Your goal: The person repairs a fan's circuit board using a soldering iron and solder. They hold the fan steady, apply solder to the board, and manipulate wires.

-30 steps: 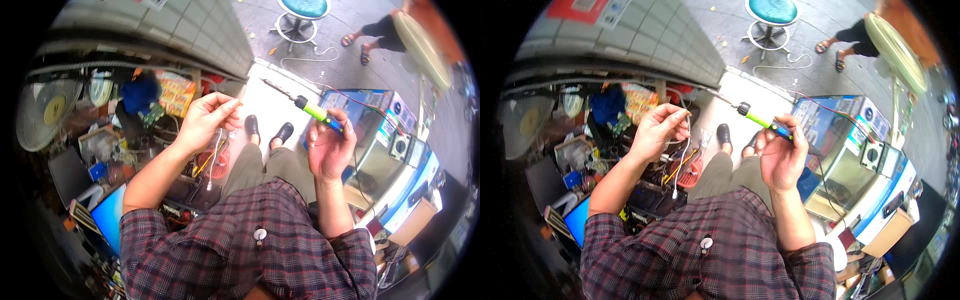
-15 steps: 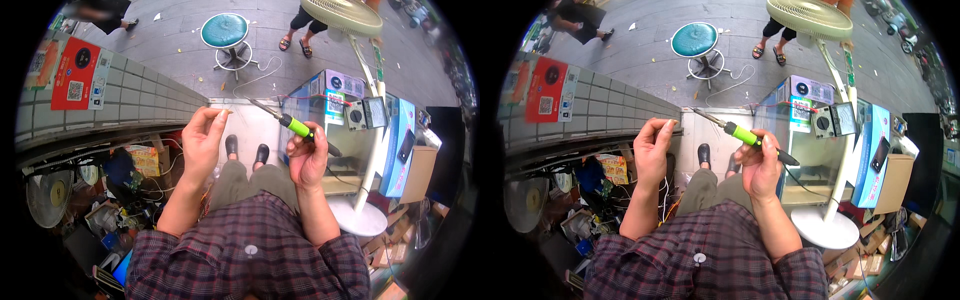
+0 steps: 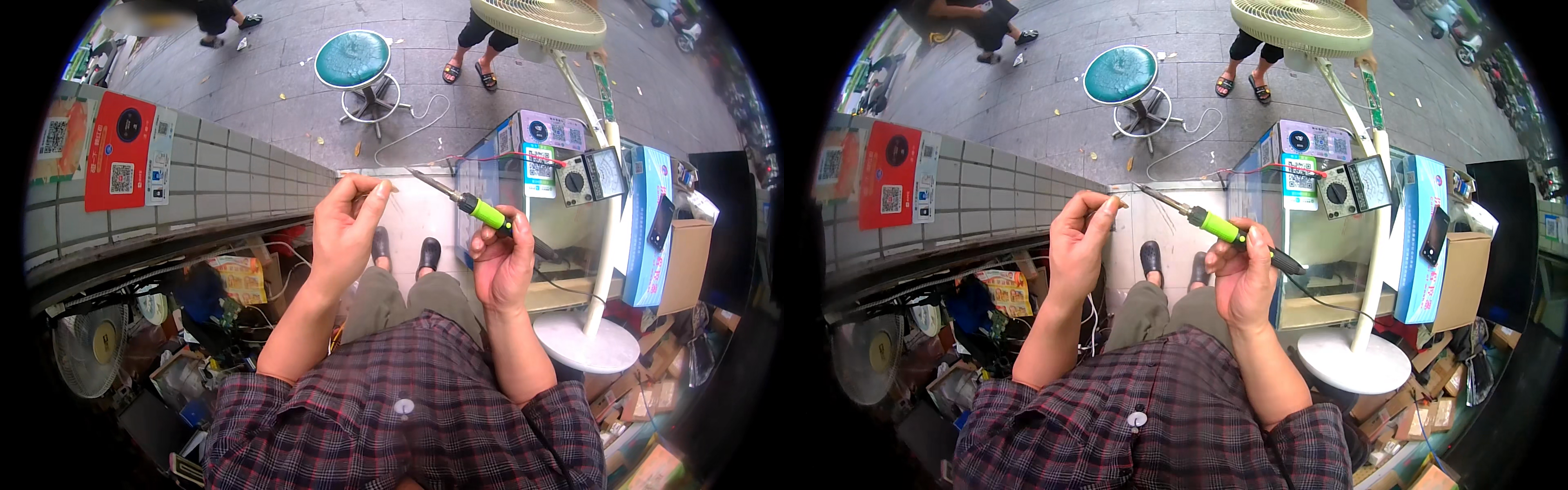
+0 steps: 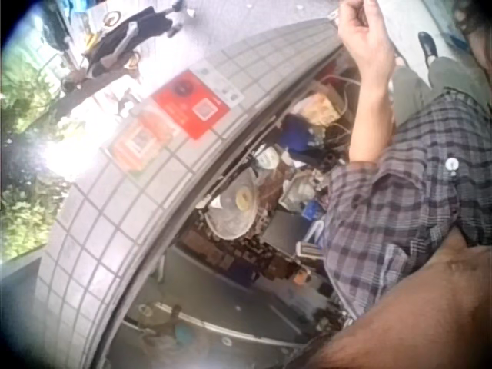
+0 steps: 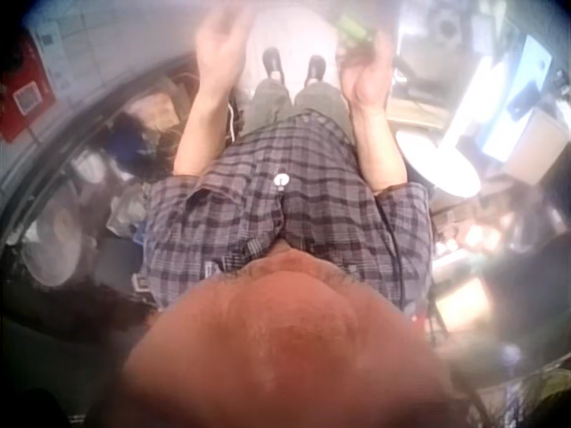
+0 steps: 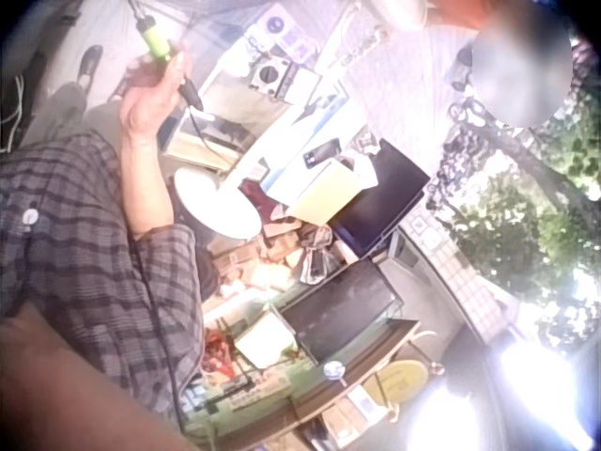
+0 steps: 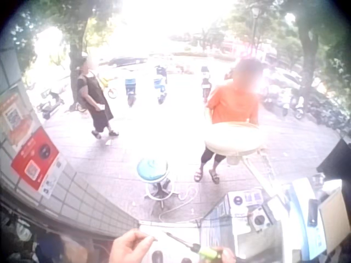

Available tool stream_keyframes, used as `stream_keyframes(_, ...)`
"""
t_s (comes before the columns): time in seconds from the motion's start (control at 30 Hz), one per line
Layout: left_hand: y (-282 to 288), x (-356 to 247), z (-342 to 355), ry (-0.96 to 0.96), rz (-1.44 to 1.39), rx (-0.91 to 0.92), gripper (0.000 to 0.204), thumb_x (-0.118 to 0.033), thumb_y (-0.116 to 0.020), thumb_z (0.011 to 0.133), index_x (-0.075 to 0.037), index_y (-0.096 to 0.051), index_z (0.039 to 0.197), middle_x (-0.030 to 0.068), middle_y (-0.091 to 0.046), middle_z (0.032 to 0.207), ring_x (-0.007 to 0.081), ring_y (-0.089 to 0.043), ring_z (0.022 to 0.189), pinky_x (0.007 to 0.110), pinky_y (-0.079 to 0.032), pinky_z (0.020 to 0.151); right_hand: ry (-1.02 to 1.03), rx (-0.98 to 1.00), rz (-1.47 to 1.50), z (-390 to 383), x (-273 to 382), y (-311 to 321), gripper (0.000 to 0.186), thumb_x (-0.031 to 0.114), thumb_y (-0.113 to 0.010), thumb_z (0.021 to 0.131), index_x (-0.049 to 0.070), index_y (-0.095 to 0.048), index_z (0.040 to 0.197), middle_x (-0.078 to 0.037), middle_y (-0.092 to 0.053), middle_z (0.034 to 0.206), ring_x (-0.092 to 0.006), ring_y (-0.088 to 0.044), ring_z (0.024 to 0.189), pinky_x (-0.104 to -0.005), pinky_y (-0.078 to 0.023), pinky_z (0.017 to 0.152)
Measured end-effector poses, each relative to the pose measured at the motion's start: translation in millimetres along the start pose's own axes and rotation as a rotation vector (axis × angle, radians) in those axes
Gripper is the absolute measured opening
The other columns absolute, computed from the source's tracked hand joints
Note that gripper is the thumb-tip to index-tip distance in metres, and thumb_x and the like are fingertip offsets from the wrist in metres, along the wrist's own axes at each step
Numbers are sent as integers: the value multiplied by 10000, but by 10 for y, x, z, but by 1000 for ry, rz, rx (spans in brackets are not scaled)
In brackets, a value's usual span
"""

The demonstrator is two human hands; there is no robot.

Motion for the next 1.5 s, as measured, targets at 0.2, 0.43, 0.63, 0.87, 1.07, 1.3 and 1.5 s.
stream_keyframes(0.2, -57, 22, -42, 22, 24, -8, 143, -130, -638, 1013, 9, -666, 1000, -70, -568, 803, -2, -422, 704, 184, -333, 608, -14, 24, 0, -8, 26, 56, 353, 385, -538, 1042, 64, -609, 1170, -57, -601, 805, -185, -587, 712, -298, -473, 622)
stream_keyframes(0.43, -162, 35, -51, -21, 37, -40, 131, -134, -626, 1019, -24, -680, 973, -126, -458, 699, -22, -316, 616, 190, -226, 541, -17, 8, 42, 0, 66, 169, 351, 349, -508, 1052, 25, -573, 1172, -98, -635, 806, -215, -639, 674, -327, -531, 635)
stream_keyframes(0.63, -177, 72, -73, -20, 45, -39, 130, -134, -627, 1018, -22, -682, 981, -125, -455, 706, -20, -316, 629, 189, -228, 552, -26, 9, 33, -8, 77, 198, 356, 352, -512, 1051, 22, -570, 1171, -100, -635, 812, -214, -641, 678, -327, -535, 639)
stream_keyframes(0.87, -160, 74, -78, -18, 40, -47, 129, -129, -627, 1016, -19, -684, 981, -121, -468, 719, -18, -330, 640, 188, -244, 566, -26, 32, -5, -11, 63, 172, 352, 387, -554, 1037, 68, -610, 1175, -59, -603, 818, -185, -585, 717, -296, -486, 637)
stream_keyframes(1.07, -147, 82, -63, -16, 50, -40, 131, -130, -626, 1017, -17, -685, 982, -118, -483, 726, -18, -342, 646, 185, -255, 570, -20, 18, -20, -16, 69, 159, 353, 394, -553, 1035, 74, -612, 1174, -56, -604, 814, -187, -589, 714, -295, -479, 626)
stream_keyframes(1.3, -122, 114, -51, -16, 55, -50, 140, -145, -633, 1017, -20, -685, 978, -115, -485, 727, -17, -342, 645, 187, -254, 567, -35, 15, -26, 3, 25, 181, 353, 395, -552, 1035, 75, -614, 1169, -59, -609, 816, -187, -596, 717, -294, -484, 625)
stream_keyframes(1.5, -128, 133, -19, -2, 72, -33, 143, -149, -636, 1016, -18, -684, 982, -112, -493, 732, -15, -353, 651, 186, -263, 571, -32, 10, -18, 26, 6, 196, 355, 396, -553, 1034, 73, -615, 1167, -58, -616, 814, -188, -605, 712, -293, -484, 618)
Point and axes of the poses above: each hand's wrist, its own z-axis towards the middle knuckle, its own y-axis out of the back of the hand, x = y × z, the point moved 7 cm from there along z, towards the middle knuckle
